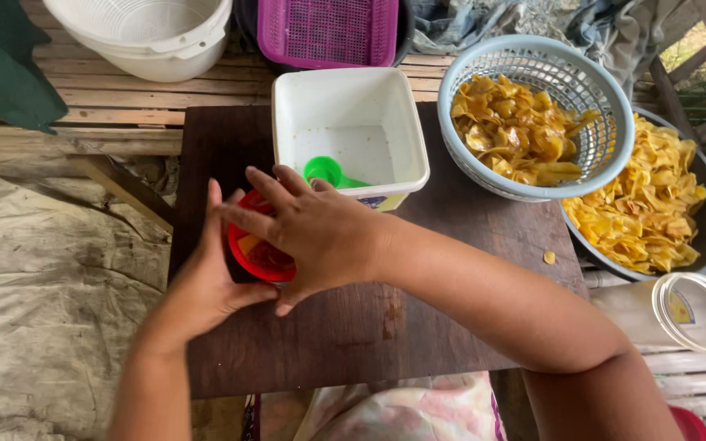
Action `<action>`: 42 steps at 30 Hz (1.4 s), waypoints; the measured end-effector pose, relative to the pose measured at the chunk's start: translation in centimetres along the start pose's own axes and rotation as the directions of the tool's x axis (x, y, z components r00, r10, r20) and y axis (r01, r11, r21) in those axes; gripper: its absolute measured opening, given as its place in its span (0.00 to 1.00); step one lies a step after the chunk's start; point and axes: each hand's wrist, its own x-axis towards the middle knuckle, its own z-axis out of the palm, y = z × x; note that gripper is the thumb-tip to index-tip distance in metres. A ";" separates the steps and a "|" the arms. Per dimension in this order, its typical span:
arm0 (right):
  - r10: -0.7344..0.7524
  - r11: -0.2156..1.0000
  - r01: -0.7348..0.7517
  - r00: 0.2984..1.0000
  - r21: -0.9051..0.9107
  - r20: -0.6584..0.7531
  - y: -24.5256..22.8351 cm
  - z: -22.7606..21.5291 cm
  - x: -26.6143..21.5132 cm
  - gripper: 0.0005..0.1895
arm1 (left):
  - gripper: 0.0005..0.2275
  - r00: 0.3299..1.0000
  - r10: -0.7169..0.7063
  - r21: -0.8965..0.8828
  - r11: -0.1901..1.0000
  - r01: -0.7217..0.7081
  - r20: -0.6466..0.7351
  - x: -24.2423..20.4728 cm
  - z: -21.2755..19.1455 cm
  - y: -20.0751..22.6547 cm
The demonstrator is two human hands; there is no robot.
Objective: The person transfers fried banana chips from a strainer into a plastic bin and uses a scoop to pour a dark liquid over them while tossing them by hand.
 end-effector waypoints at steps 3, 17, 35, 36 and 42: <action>0.026 0.993 -0.016 0.996 -0.119 0.088 -0.5 -0.4 0.7 0.67 | 0.67 0.989 0.045 0.005 0.999 -0.045 -0.141 -0.7 2.0 -1.6; -0.044 0.996 0.042 0.999 -0.077 -0.027 0.4 0.5 7.1 0.61 | 0.47 0.942 0.111 -0.046 0.990 -0.132 -0.317 0.9 0.7 -5.7; 0.005 0.997 -0.008 0.999 -0.073 -0.052 5.3 -1.3 12.9 0.49 | 0.56 0.924 0.144 -0.021 0.987 -0.162 -0.354 7.3 -4.4 -9.4; -0.047 0.983 0.023 0.991 -0.184 -0.128 4.8 -0.9 12.5 0.46 | 0.56 0.922 0.130 -0.022 0.989 -0.148 -0.364 7.5 -4.2 -9.1; -0.183 0.761 -0.044 0.943 -0.648 -0.278 1.8 3.1 10.3 0.34 | 0.36 0.921 0.266 0.243 0.950 -0.199 -0.285 8.2 -4.3 -9.0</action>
